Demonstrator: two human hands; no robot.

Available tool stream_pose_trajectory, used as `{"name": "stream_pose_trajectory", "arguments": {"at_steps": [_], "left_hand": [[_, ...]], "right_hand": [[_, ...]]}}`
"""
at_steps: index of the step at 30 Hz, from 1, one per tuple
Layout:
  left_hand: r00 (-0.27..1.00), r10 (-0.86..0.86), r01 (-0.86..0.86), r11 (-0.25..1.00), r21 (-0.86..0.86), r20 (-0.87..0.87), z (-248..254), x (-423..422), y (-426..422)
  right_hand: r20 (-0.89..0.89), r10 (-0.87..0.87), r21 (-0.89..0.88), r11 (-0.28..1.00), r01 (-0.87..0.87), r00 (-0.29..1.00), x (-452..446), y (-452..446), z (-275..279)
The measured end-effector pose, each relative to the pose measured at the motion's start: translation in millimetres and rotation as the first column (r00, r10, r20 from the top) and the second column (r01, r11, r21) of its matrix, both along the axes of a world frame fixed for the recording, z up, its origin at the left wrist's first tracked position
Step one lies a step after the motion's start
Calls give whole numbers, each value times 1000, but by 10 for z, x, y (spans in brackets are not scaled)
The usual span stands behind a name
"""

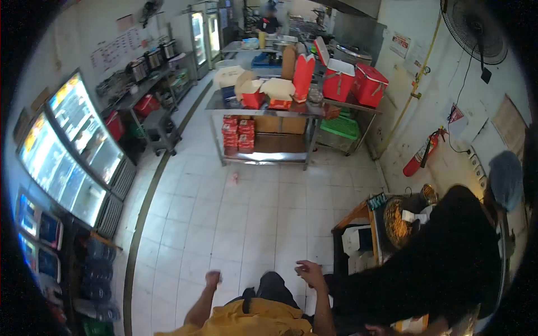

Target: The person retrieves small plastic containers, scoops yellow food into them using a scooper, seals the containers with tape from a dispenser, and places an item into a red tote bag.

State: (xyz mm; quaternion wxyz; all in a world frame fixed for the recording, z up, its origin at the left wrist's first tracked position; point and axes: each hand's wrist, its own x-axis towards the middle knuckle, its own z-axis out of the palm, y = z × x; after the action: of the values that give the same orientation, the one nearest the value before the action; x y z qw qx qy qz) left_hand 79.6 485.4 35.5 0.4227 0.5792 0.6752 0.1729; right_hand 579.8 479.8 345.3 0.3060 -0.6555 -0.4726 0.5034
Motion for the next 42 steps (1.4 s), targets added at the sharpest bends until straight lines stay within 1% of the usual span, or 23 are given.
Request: {"name": "stream_pose_trajectory", "arguments": {"at_steps": [1,2,4,7,9,11,12,13,18,19,22,23,24,25,26,28,32,33,35,37,38,40,42], "left_hand": [[798,495,-447,869,-211,344,180,501,879],[849,410,-376,912,-163,334,834,949,1736],[794,364,-345,929,-132,486,1003,1531,3168],[724,335,-332,935,-121,603,1521,2417,4693],[719,350,-339,931,-137,600,1696,2748,5502],[730,380,-340,923,-179,569,1859,2870,5982],[729,389,-339,920,-196,563,2000,2926,6225],[725,393,-336,919,-207,565,2106,2990,6475],[402,582,-641,730,-236,707,2044,2586,8202],[373,625,-789,602,-119,686,1830,2389,8721],[232,616,-915,400,-45,753,1319,1493,10293],[248,682,-930,367,-28,688,1442,1351,10704],[165,674,-941,327,-90,720,1535,1251,11071],[205,683,-938,341,-57,701,1596,1244,11293],[276,675,-885,456,-93,684,1436,1042,11532],[691,363,-642,706,299,625,1097,933,11837],[822,563,-547,738,395,86,971,854,11802],[801,595,-521,747,413,-65,974,818,11689],[506,791,-862,445,245,344,1111,968,11454],[51,818,-990,117,-80,573,968,765,11071],[286,869,-958,255,130,403,1018,908,10732],[321,918,-932,262,250,235,1200,1148,10087],[-14,928,-987,-73,144,372,1557,1358,9482]], "right_hand": [[-112,-165,4,986,167,980,265,230,-49],[-227,-316,-9,946,323,921,513,471,-178],[-154,-504,-29,862,506,850,1062,1022,-895],[-424,-561,-117,812,572,711,1639,2317,-1292],[32,-323,34,946,322,946,1921,3536,-1468],[360,-194,220,968,119,913,2020,4724,-1106],[73,-266,357,907,224,961,1963,5274,-760],[122,-235,363,915,177,964,1953,5821,-415],[131,-150,489,870,68,980,2029,8139,612],[146,-153,513,856,58,977,2080,8479,604],[128,-173,472,877,93,976,2336,9343,362],[97,-209,428,891,149,973,2401,9574,282],[75,-238,376,906,194,968,2494,9704,194],[62,-261,319,920,229,963,2635,9796,143],[66,-300,293,918,268,952,2779,9875,159],[59,-388,233,901,365,920,3010,9961,175],[47,-564,124,822,555,825,3515,10086,200],[87,-592,122,805,581,801,3624,10176,182],[146,-597,169,801,574,789,3910,10387,44],[238,-512,275,850,448,825,4038,10814,-3],[289,-461,316,873,371,839,4070,11066,18],[261,-325,200,939,279,909,3929,11687,306],[217,-161,205,972,116,963,3849,12230,421]]}}
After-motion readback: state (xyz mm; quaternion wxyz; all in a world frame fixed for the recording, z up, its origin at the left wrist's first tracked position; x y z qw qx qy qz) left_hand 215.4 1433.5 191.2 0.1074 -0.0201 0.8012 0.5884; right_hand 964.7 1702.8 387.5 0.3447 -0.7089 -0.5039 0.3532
